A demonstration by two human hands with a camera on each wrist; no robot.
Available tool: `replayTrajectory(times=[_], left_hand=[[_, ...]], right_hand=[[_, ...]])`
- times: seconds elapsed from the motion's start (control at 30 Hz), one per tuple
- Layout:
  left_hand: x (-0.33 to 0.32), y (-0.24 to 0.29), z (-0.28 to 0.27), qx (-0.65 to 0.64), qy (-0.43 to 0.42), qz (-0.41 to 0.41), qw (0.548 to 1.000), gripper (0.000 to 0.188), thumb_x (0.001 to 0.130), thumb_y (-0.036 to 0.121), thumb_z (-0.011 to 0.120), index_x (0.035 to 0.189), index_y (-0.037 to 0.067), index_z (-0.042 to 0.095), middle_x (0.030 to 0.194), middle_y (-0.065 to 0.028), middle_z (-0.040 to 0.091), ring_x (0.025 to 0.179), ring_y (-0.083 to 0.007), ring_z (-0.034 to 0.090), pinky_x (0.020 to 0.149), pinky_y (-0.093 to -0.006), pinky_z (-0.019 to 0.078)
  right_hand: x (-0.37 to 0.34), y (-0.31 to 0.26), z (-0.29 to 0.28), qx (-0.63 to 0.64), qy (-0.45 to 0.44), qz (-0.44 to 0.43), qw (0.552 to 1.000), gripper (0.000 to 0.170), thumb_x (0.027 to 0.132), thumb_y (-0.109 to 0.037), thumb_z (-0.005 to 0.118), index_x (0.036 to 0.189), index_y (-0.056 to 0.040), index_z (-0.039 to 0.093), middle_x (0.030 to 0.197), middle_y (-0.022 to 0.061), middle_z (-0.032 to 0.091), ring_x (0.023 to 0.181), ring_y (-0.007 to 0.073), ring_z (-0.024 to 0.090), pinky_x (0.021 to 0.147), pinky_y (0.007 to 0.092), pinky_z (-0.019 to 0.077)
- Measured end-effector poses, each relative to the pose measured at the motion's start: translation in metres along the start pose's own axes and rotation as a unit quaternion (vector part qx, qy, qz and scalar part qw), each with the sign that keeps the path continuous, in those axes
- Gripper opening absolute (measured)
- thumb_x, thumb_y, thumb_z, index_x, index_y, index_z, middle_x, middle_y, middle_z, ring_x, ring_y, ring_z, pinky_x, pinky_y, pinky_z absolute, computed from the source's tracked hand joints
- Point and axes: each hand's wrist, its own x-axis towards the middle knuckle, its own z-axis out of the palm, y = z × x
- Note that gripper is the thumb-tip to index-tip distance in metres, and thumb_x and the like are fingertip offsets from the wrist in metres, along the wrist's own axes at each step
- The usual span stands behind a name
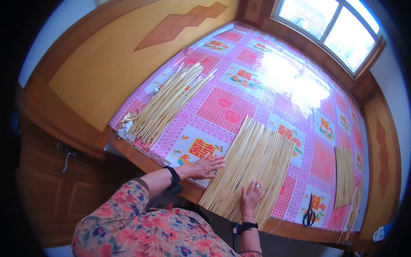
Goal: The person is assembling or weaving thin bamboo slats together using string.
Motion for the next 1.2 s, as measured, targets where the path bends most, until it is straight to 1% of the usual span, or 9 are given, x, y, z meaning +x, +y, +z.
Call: replayTrajectory(times=[0.13, 0.2, 0.3, 0.37, 0.6, 0.67, 0.87, 0.93, 1.2], left_hand=[[-0.022, -0.036, -0.007, 0.075, 0.101, -0.108, 0.986, 0.055, 0.081, 0.029, 0.052, 0.129, 0.011, 0.033, 0.139, -0.0079, 0.023, 0.131, -0.0257, 0.018, 0.102, -0.0533, 0.0113], [-0.038, -0.056, -0.026, 0.101, 0.061, -0.224, 0.967, 0.054, 0.08, 0.026, 0.052, 0.129, 0.011, 0.035, 0.139, -0.0083, 0.024, 0.131, -0.0249, 0.016, 0.102, -0.0548, 0.0106], [-0.066, -0.096, -0.037, 0.158, 0.05, -0.292, 0.942, 0.042, 0.085, 0.02, 0.041, 0.126, 0.01, 0.039, 0.138, -0.0081, 0.028, 0.131, -0.0242, 0.018, 0.1, -0.0583, 0.0137], [-0.083, -0.122, -0.038, 0.128, 0.08, -0.33, 0.932, 0.04, 0.087, 0.015, 0.031, 0.126, 0.011, 0.041, 0.139, -0.0059, 0.028, 0.132, -0.0225, 0.016, 0.101, -0.0595, 0.0094], [-0.097, -0.173, -0.05, 0.176, -0.032, -0.324, 0.929, 0.043, 0.086, 0.013, 0.027, 0.127, 0.015, 0.04, 0.14, -0.0005, 0.027, 0.132, -0.0193, 0.015, 0.102, -0.059, 0.0003], [-0.097, -0.195, -0.039, 0.233, 0.04, -0.272, 0.933, 0.043, 0.086, 0.012, 0.028, 0.127, 0.015, 0.04, 0.139, -0.0001, 0.028, 0.133, -0.0187, 0.014, 0.101, -0.0607, -0.0009], [-0.093, -0.2, -0.064, 0.206, 0.005, -0.301, 0.931, 0.045, 0.084, 0.012, 0.033, 0.128, 0.015, 0.038, 0.14, 0.0009, 0.026, 0.133, -0.0216, 0.01, 0.099, -0.0629, -0.0004], [-0.096, -0.208, -0.06, 0.188, 0.075, -0.282, 0.938, 0.044, 0.081, 0.012, 0.039, 0.125, 0.014, 0.043, 0.137, -0.0015, 0.031, 0.131, -0.0223, 0.016, 0.099, -0.0615, 0.0048], [-0.099, -0.219, -0.057, 0.158, 0.05, -0.348, 0.923, 0.044, 0.086, 0.013, 0.03, 0.129, 0.014, 0.037, 0.141, 0.001, 0.024, 0.133, -0.0201, 0.013, 0.099, -0.0627, 0.0031]], right_hand=[[0.004, -0.019, -0.018, 0.004, 0.07, -0.056, 0.996, 0.059, 0.081, -0.032, 0.055, 0.129, -0.0061, 0.033, 0.135, 0.0136, 0.03, 0.129, 0.0285, 0.021, 0.102, 0.0503, 0.0127], [0.005, -0.033, -0.024, -0.001, 0.092, -0.094, 0.991, 0.059, 0.077, -0.025, 0.06, 0.127, -0.0052, 0.035, 0.132, 0.0148, 0.034, 0.127, 0.0298, 0.024, 0.101, 0.0498, 0.0169], [-0.002, -0.063, -0.034, 0.058, 0.078, -0.181, 0.979, 0.056, 0.071, -0.01, 0.064, 0.121, -0.0041, 0.041, 0.126, 0.0197, 0.038, 0.122, 0.034, 0.031, 0.101, 0.0426, 0.0239], [-0.011, -0.08, -0.029, 0.059, 0.048, -0.213, 0.974, 0.054, 0.071, -0.013, 0.064, 0.12, -0.0043, 0.043, 0.127, 0.0185, 0.038, 0.123, 0.0332, 0.03, 0.101, 0.0436, 0.0235], [-0.028, -0.118, -0.033, 0.045, -0.01, -0.248, 0.968, 0.047, 0.071, -0.014, 0.064, 0.115, -0.0056, 0.048, 0.125, 0.0174, 0.04, 0.121, 0.0338, 0.033, 0.099, 0.0442, 0.0269], [-0.037, -0.12, -0.034, 0.042, -0.012, -0.231, 0.972, 0.046, 0.071, -0.014, 0.063, 0.114, -0.0054, 0.048, 0.124, 0.0177, 0.04, 0.121, 0.034, 0.033, 0.098, 0.0443, 0.0276], [-0.048, -0.136, -0.025, 0.048, -0.024, -0.216, 0.975, 0.043, 0.072, -0.011, 0.063, 0.112, -0.0046, 0.05, 0.123, 0.018, 0.042, 0.119, 0.0344, 0.035, 0.097, 0.0438, 0.0296], [-0.048, -0.143, -0.021, 0.041, -0.028, -0.215, 0.975, 0.043, 0.072, -0.01, 0.064, 0.112, -0.0047, 0.05, 0.123, 0.0176, 0.042, 0.119, 0.0343, 0.036, 0.097, 0.0431, 0.0304], [-0.029, -0.167, -0.018, 0.049, -0.026, -0.211, 0.976, 0.041, 0.072, -0.011, 0.062, 0.111, -0.0056, 0.05, 0.122, 0.017, 0.044, 0.119, 0.0344, 0.036, 0.096, 0.0441, 0.0304]])
